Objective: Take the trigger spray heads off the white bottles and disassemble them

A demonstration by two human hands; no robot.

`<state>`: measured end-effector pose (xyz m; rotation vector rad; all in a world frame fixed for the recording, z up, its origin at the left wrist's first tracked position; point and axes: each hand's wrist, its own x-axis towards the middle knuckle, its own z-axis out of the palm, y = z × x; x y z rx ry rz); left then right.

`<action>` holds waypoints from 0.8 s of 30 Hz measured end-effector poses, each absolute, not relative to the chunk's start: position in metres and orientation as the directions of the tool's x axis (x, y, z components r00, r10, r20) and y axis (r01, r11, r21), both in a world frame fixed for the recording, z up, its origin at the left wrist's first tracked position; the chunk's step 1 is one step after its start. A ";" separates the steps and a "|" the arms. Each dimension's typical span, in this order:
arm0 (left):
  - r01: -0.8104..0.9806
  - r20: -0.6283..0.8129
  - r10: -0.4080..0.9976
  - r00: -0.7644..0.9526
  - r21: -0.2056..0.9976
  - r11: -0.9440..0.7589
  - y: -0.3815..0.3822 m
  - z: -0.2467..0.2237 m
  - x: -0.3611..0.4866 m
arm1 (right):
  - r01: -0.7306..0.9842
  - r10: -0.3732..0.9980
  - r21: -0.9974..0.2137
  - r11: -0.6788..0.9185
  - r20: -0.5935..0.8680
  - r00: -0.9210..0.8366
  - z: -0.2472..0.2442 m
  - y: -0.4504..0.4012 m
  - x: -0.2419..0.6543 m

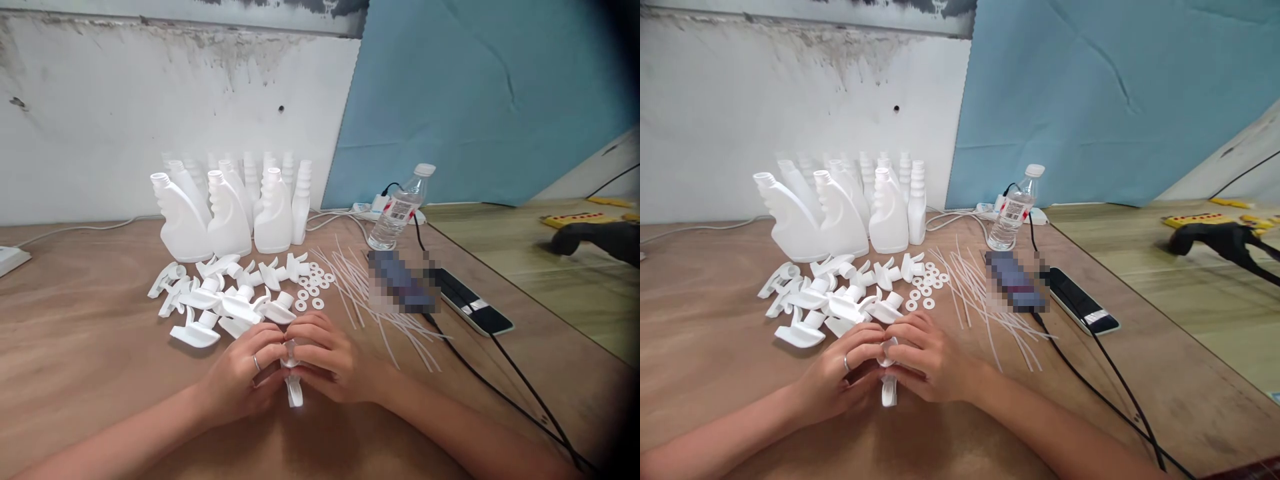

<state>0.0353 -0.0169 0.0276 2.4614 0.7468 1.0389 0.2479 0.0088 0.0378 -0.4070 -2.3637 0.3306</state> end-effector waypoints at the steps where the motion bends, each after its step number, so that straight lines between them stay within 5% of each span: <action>1: 0.326 0.559 0.594 0.579 0.508 -0.797 -0.017 0.027 0.036 | 0.196 0.378 -0.348 0.917 0.599 -0.705 0.037 0.009 0.248; 11: 0.359 0.485 0.616 0.621 0.523 -0.773 -0.017 0.027 0.033 | 0.179 0.425 -0.422 0.889 0.613 -0.666 0.033 0.008 0.248; 24: 0.393 0.521 0.600 0.607 0.460 -0.796 -0.022 0.029 0.035 | 0.237 0.354 -0.265 0.935 0.633 -0.689 0.027 0.005 0.247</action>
